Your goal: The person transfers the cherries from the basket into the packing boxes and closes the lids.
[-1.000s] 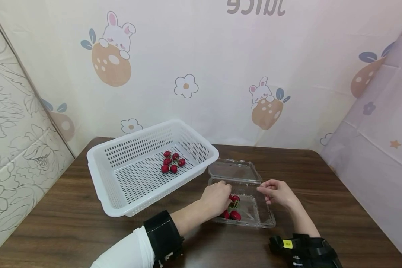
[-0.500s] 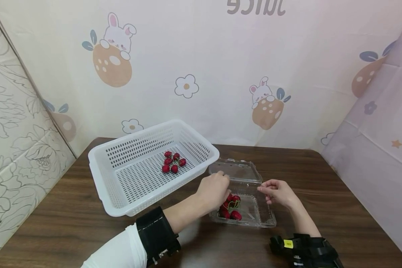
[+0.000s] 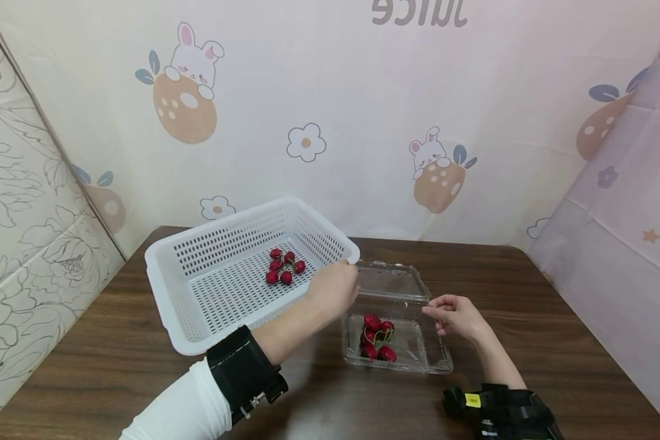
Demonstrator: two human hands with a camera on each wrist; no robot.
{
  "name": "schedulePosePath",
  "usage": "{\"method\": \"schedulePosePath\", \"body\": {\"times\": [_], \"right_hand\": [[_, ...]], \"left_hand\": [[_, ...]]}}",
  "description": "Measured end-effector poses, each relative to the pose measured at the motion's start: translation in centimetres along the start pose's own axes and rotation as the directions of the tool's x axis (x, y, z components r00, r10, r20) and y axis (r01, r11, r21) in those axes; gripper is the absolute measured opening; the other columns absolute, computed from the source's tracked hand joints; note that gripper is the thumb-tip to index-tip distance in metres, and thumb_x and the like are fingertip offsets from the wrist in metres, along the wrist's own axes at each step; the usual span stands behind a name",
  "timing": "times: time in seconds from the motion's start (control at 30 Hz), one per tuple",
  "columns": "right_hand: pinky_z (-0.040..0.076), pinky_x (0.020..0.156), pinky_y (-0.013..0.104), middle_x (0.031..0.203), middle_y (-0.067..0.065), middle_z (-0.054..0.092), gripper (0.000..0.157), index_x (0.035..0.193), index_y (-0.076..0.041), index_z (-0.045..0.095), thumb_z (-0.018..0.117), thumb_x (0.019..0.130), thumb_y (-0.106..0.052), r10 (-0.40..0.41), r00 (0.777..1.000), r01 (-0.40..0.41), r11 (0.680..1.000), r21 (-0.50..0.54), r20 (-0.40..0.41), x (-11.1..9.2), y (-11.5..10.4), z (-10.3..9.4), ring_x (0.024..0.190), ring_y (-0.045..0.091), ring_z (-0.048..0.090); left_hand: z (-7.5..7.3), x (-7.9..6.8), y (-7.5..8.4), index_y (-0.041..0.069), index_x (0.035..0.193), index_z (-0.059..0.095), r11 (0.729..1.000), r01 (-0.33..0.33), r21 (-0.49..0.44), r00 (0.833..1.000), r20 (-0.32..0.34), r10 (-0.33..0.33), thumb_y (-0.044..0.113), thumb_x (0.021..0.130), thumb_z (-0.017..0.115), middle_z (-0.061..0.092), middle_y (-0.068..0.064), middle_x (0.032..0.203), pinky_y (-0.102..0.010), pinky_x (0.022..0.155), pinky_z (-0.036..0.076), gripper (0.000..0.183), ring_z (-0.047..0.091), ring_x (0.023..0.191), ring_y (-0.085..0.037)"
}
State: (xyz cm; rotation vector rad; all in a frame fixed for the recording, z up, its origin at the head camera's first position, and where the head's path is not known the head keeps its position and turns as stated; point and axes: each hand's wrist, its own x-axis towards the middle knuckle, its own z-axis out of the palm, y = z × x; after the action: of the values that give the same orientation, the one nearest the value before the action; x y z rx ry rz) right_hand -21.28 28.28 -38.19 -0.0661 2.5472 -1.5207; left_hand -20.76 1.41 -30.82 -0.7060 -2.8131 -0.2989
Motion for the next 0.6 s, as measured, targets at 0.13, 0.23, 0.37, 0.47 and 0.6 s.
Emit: {"method": "schedulePosePath", "body": {"times": [0.13, 0.23, 0.37, 0.47, 0.6], "right_hand": [[0.05, 0.054, 0.028, 0.064, 0.004, 0.051, 0.034, 0.099, 0.012, 0.05, 0.06, 0.084, -0.017, 0.003, 1.0, -0.003, 1.0, 0.008, 0.0, 0.0, 0.1, -0.1, 0.054, 0.012, 0.051], [0.05, 0.054, 0.028, 0.064, 0.005, 0.051, 0.034, 0.099, 0.012, 0.05, 0.061, 0.084, -0.017, 0.002, 1.0, -0.002, 1.0, 0.015, 0.0, 0.0, 0.0, -0.1, 0.054, 0.012, 0.051], [0.05, 0.054, 0.029, 0.063, 0.004, 0.05, 0.034, 0.098, 0.012, 0.051, 0.061, 0.084, -0.017, 0.0, 1.0, 0.0, 1.0, 0.016, 0.003, -0.1, -0.1, -0.1, 0.053, 0.012, 0.051], [0.05, 0.054, 0.029, 0.063, 0.004, 0.05, 0.033, 0.098, 0.011, 0.051, 0.061, 0.084, -0.017, 0.001, 1.0, -0.001, 1.0, 0.009, 0.001, -0.1, -0.1, -0.1, 0.053, 0.012, 0.051], [0.049, 0.053, 0.028, 0.063, 0.004, 0.05, 0.032, 0.097, 0.011, 0.051, 0.061, 0.084, -0.017, 0.003, 1.0, -0.003, 1.0, -0.001, -0.004, -0.1, -0.1, -0.1, 0.053, 0.012, 0.051]], "left_hand": [[-0.3, 0.4, -0.6, 0.004, 0.085, 0.063, 0.999, 0.036, -0.023, 0.999, 0.0, -0.036, 0.019, 0.08, 0.064, 0.061, -0.006, 0.082, -0.028, 0.056, 0.048, 0.016, 0.058, 0.07, -0.018], [-0.5, 0.8, -1.2, 0.004, 0.086, 0.062, 0.997, 0.067, -0.039, 0.998, -0.003, -0.068, 0.017, 0.08, 0.063, 0.061, -0.008, 0.082, -0.029, 0.053, 0.047, 0.015, 0.057, 0.068, -0.019], [-0.5, 1.3, -2.4, 0.003, 0.084, 0.063, 0.991, 0.118, -0.07, 0.993, -0.009, -0.119, 0.015, 0.08, 0.062, 0.061, -0.007, 0.079, -0.028, 0.046, 0.043, 0.012, 0.055, 0.06, -0.016], [-0.4, 1.7, -3.5, 0.002, 0.081, 0.062, 0.984, 0.151, -0.093, 0.988, -0.012, -0.153, 0.013, 0.081, 0.06, 0.06, -0.007, 0.073, -0.028, 0.043, 0.041, 0.011, 0.052, 0.056, -0.016], [-0.1, 2.3, -4.9, 0.003, 0.08, 0.061, 0.973, 0.207, -0.1, 0.978, 0.003, -0.208, 0.013, 0.082, 0.059, 0.059, -0.006, 0.07, -0.029, 0.042, 0.041, 0.011, 0.052, 0.055, -0.016]]}}
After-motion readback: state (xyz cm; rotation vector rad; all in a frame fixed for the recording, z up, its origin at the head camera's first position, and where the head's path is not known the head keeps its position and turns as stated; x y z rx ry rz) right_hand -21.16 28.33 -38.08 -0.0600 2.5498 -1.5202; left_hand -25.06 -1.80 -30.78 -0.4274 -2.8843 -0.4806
